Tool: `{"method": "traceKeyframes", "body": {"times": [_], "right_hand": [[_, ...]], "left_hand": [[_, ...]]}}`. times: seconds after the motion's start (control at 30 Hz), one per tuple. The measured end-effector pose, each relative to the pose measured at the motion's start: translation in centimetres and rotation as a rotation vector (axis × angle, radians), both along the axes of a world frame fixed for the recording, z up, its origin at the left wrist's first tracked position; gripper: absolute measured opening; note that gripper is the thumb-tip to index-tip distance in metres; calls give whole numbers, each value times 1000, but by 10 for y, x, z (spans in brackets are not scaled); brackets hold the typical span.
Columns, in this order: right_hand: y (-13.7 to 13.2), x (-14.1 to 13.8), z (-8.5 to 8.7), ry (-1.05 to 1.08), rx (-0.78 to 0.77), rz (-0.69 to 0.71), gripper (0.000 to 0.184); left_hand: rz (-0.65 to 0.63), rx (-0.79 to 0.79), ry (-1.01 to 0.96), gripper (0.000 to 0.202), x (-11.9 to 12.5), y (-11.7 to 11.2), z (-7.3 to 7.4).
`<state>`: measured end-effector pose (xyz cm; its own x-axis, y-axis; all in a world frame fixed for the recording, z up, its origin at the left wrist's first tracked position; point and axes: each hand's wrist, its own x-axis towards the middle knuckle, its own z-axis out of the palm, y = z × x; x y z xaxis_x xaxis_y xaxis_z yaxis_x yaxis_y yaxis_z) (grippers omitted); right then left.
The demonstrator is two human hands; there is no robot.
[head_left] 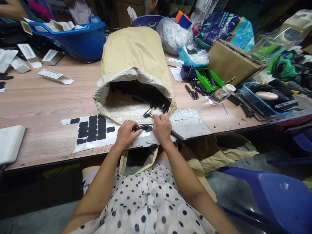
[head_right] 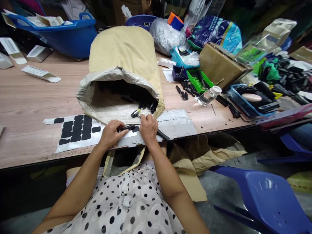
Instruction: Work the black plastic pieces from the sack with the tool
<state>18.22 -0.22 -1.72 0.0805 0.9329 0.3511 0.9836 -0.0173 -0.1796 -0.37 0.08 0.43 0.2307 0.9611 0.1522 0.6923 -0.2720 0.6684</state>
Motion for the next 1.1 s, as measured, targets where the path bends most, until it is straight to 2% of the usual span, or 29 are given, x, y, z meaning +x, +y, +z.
{"method": "traceKeyframes", "body": {"times": [0.1,0.2,0.33,0.47,0.6,0.83,1.1], "right_hand": [[4,6,3,62,2,20,33],[0,14,14,176,48,52,35],[-23,20,27,377,157,112,36],[-50,17,23,520,153,218,35],[-61,8,16,540,164,240,37],[-63,-2,12,441,140,195,40],[-67,-8,19,455,138,254,40]], "left_hand": [[-46,50,36,13,6,2,-8],[-93,47,47,10,4,7,-10],[-91,35,30,10,3,10,-12],[-78,-7,-3,11,5,12,-15],[-88,-7,-18,12,6,13,-16],[-70,-19,-12,10,7,12,-14],[-73,-19,-23,9,9,12,-15]]}}
